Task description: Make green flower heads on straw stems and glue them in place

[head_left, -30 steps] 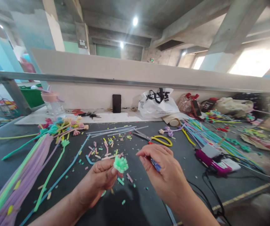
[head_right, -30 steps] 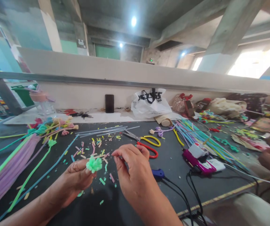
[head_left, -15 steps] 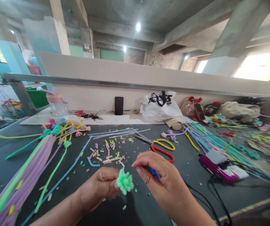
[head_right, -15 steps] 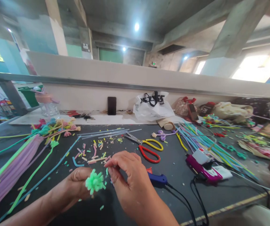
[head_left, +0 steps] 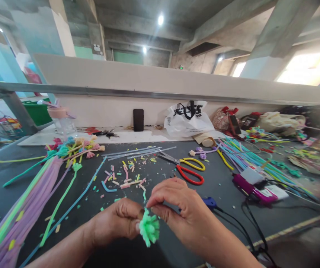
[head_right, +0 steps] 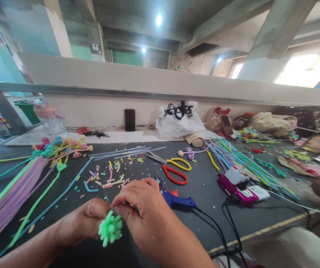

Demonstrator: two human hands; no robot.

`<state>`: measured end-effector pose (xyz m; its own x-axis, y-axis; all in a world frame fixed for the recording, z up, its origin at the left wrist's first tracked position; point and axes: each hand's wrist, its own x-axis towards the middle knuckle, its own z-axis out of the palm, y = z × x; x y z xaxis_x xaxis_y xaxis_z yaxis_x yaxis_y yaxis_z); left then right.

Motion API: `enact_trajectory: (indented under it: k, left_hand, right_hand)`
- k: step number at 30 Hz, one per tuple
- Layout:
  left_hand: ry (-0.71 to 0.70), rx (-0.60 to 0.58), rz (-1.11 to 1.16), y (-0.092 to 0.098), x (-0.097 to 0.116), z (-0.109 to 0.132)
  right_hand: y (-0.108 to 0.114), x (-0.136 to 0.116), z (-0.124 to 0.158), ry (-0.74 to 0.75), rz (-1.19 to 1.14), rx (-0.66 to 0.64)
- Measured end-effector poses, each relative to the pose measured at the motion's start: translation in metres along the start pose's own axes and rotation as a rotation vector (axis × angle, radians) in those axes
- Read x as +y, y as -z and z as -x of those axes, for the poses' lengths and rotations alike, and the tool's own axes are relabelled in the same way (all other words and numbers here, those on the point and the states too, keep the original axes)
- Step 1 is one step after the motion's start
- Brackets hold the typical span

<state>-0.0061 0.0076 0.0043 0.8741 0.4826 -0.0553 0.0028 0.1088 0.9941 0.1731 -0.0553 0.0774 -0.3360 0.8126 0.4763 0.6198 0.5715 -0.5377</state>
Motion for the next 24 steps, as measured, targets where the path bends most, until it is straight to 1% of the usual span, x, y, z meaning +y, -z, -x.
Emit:
enact_trajectory:
  k: [4,11,14,24]
  left_hand:
    - [-0.002,-0.003,-0.033,0.0002,0.0012,-0.0004]
    - [0.003,-0.001,-0.106,-0.0002,0.0029,-0.0013]
    - [0.002,-0.009,-0.104,-0.0004,0.0025,-0.0016]
    - [-0.015,-0.039,-0.129,-0.0012,0.0045,-0.0001]
  right_hand:
    - [0.0004,-0.0007,0.0001,-0.009,0.022,-0.07]
    - [0.0038,0.0008,0.0028,-0.002,0.037,-0.142]
    - [0.0033,0.0027,0.0041,-0.016,0.036,-0.145]
    - [-0.0017,0.0004,0.0068,-0.168,0.081,-0.111]
